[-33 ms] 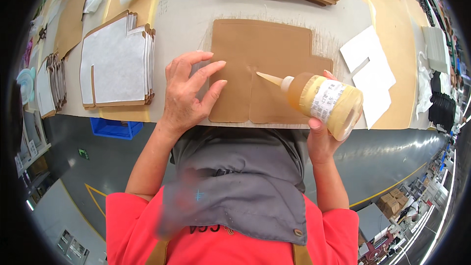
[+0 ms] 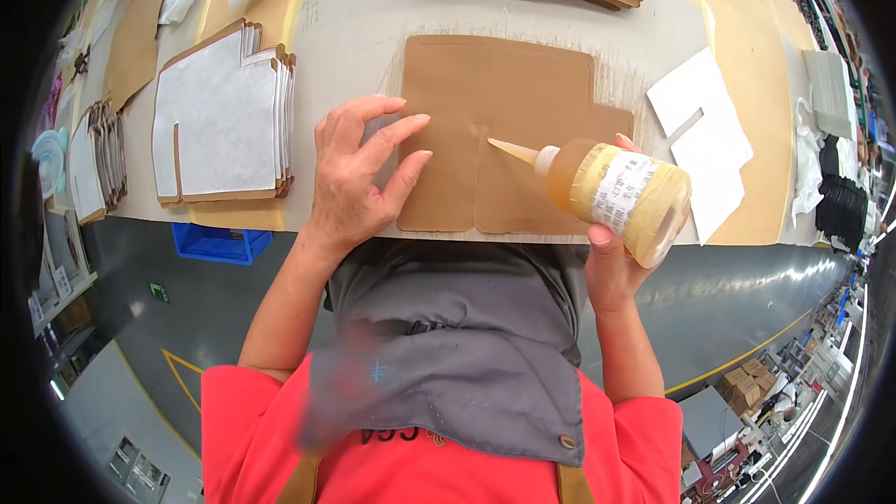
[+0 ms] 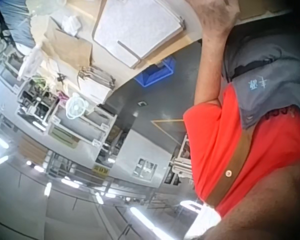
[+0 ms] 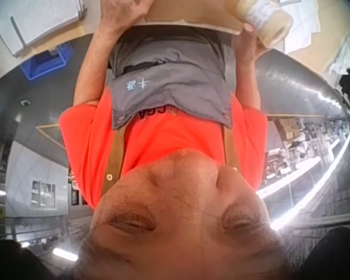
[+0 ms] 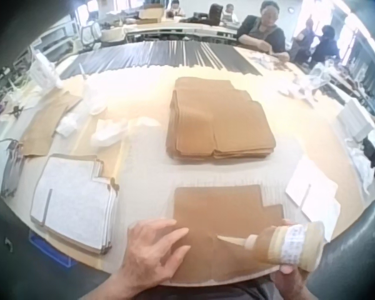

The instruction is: The person repeatedly applies glue to brown cardboard pieces and adheres white paper sheets to them. They smooth the paper, stack the finished units, and continue the cycle with new materials from the table.

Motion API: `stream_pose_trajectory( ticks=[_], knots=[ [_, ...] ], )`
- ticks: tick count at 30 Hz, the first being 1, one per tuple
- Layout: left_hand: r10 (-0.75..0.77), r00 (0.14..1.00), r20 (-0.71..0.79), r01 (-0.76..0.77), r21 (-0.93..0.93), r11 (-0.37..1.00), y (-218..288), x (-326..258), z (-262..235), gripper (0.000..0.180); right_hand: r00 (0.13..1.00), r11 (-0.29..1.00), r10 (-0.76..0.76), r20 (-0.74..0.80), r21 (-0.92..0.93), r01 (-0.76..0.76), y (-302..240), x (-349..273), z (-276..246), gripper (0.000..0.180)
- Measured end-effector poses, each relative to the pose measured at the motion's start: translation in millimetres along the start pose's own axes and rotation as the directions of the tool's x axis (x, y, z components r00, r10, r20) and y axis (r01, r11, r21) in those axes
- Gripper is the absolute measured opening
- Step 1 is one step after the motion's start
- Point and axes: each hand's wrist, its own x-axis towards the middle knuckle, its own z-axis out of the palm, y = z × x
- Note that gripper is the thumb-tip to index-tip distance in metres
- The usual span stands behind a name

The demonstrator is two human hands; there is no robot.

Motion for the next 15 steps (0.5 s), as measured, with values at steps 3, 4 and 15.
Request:
stream_pose_trajectory(
  ticks=[3,4,15],
  knots=[
    [0.003,1.000,-0.008,-0.003,0.001,1.000,0,0,1,0.031,0.997,0.997,0.071,-0.034,0.042,-0.069,-6,-4,0,0.101],
    [0.003,1.000,-0.009,-0.003,0.001,1.000,0,0,1,0.031,0.994,0.994,0.095,-0.052,0.056,-0.092,-8,-6,-1,0.103],
    [0.018,0.999,-0.039,-0.017,0.023,1.000,-1,-3,3,0.032,0.991,0.991,0.133,-0.001,0.024,-0.133,-12,-33,-20,0.105]
  ],
)
